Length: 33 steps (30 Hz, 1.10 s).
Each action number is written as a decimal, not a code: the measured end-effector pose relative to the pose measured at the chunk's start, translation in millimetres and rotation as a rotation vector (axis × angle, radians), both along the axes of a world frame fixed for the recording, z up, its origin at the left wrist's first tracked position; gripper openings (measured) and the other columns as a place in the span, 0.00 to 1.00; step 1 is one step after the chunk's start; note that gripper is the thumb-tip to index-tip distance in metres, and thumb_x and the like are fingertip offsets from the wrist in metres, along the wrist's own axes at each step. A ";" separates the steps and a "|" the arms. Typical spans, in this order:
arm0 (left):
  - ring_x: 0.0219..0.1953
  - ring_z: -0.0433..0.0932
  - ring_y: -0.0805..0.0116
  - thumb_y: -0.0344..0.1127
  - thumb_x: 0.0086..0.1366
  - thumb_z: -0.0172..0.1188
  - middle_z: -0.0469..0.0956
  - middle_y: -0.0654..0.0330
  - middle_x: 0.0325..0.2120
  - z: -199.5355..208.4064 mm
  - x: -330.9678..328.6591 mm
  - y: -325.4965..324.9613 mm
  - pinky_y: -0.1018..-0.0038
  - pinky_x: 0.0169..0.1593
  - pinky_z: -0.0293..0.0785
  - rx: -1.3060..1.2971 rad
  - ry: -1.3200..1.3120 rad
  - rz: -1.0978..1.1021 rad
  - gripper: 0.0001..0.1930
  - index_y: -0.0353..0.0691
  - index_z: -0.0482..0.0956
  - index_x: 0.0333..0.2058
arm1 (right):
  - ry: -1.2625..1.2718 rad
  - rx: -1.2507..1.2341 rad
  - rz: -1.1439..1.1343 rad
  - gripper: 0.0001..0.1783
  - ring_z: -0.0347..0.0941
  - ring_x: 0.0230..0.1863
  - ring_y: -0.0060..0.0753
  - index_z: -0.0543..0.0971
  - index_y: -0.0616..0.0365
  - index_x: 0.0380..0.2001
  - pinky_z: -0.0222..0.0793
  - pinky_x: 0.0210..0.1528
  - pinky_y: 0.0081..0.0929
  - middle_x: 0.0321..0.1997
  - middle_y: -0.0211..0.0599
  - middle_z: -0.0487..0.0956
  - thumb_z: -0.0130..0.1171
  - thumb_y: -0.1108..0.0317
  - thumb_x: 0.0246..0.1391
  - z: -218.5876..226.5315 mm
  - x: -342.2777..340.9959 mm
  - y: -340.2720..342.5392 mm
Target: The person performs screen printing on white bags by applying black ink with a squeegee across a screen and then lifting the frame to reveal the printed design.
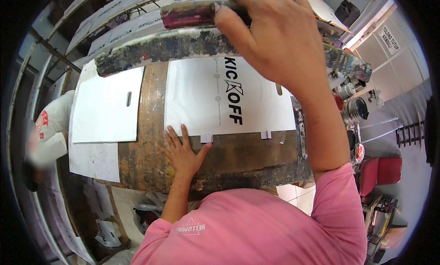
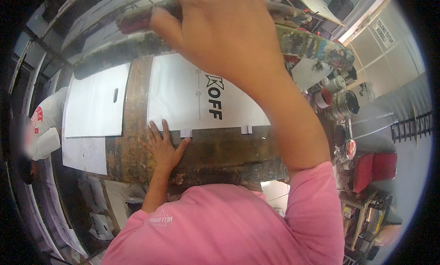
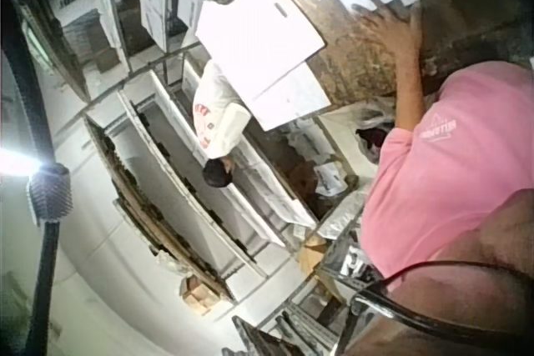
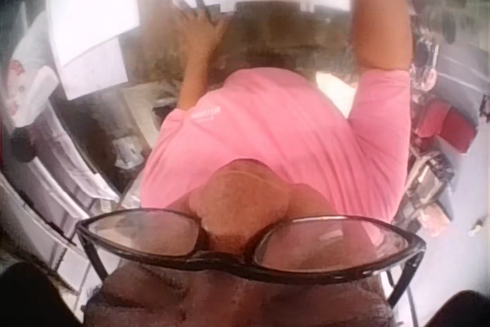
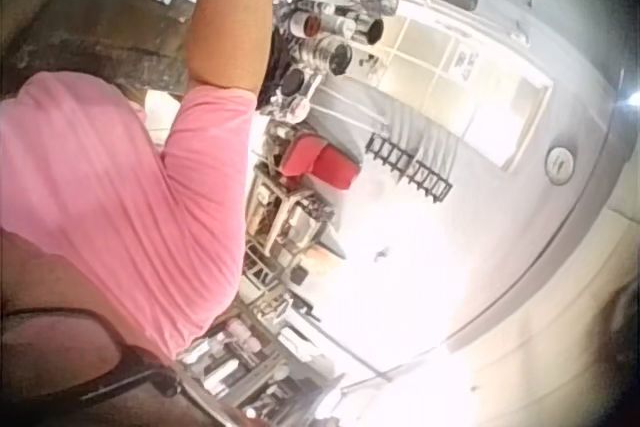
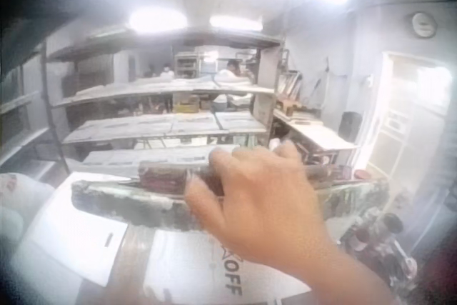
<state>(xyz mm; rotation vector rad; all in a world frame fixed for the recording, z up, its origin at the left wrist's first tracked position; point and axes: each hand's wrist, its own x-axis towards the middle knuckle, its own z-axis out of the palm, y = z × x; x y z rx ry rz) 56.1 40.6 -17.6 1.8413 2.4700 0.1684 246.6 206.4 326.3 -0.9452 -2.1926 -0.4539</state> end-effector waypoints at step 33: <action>0.58 0.75 0.36 0.36 0.66 0.70 0.72 0.34 0.59 1.8 -52.0 59.5 0.46 0.64 0.71 0.227 -0.194 0.258 0.40 0.28 0.65 0.73 | 0.027 -0.317 0.015 0.30 0.81 0.33 0.48 0.84 0.63 0.31 0.69 0.59 0.53 0.28 0.47 0.83 0.49 0.46 0.69 24.5 1.7 7.6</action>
